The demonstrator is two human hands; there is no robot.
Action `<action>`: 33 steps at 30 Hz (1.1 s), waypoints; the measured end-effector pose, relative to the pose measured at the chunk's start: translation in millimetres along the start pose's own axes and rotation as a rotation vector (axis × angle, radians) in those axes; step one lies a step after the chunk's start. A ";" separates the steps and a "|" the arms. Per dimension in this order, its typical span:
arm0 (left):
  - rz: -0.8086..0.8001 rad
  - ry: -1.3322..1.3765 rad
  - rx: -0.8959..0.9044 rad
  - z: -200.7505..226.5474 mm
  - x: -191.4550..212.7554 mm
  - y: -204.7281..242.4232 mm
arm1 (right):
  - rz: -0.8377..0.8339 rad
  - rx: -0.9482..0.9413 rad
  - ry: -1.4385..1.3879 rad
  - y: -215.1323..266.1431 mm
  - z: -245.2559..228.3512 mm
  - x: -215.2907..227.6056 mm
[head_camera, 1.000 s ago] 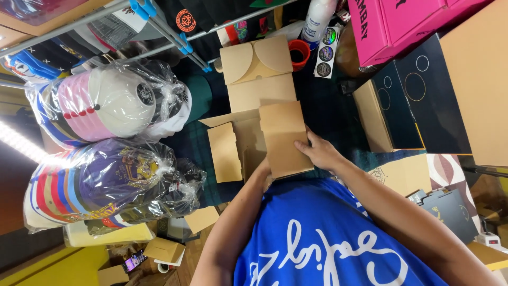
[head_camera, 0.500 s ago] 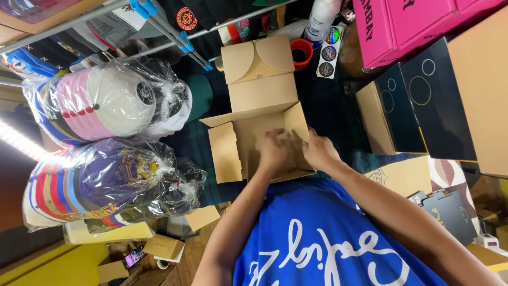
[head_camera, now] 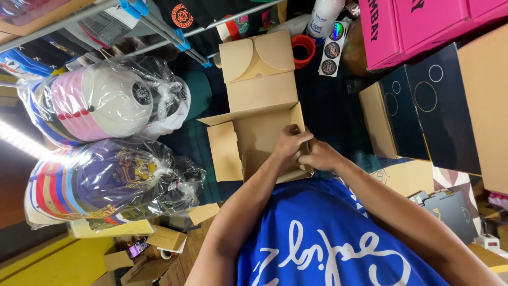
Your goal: The person assembles flat-packed cardboard boxes by folding the flaps and tucking the tabs into slots to form the box structure. They repeat this process for multiple boxes, including one labeled 'Street Hustler' and another labeled 'Certified Shaungero', placing the finished boxes on a table.
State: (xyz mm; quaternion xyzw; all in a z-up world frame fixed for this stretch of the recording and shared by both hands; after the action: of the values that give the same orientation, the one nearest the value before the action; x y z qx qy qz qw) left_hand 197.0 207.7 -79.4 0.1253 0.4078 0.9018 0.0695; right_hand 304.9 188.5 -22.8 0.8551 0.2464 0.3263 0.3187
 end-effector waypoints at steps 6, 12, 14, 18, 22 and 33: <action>-0.082 0.499 -0.061 16.7 -6.1 17.2 | -0.043 -0.019 -0.086 1.1 -6.6 10.2; -0.144 0.296 -0.092 20.1 0.6 -5.7 | -0.086 0.052 -0.018 -32.0 37.7 -3.1; -0.253 0.351 -0.062 26.5 -4.4 -0.3 | -0.128 0.090 -0.127 -21.0 15.1 4.7; -0.238 0.317 -0.052 25.0 0.2 4.0 | -0.158 0.116 -0.085 -47.6 48.2 -10.3; -0.087 0.005 0.077 0.2 -9.9 9.8 | -0.021 0.061 -0.252 -14.6 10.9 14.6; -0.077 0.400 0.159 -42.1 -25.8 1.3 | -0.185 0.002 -0.649 0.0 0.4 8.5</action>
State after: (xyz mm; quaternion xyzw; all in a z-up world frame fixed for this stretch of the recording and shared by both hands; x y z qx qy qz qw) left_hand 209.8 170.8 -109.5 -0.0666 0.4877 0.8704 0.0116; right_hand 310.8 193.8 -19.6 0.8888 0.2089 0.0067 0.4079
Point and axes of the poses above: each hand's wrist, its own y-axis away from the middle knuckle, its own x-axis out of the back of the hand, z = x × y, the point moved 6 cm from there along -y, towards the middle knuckle, and after that the axes turned 2 degrees about z, right-handed, at the moved point
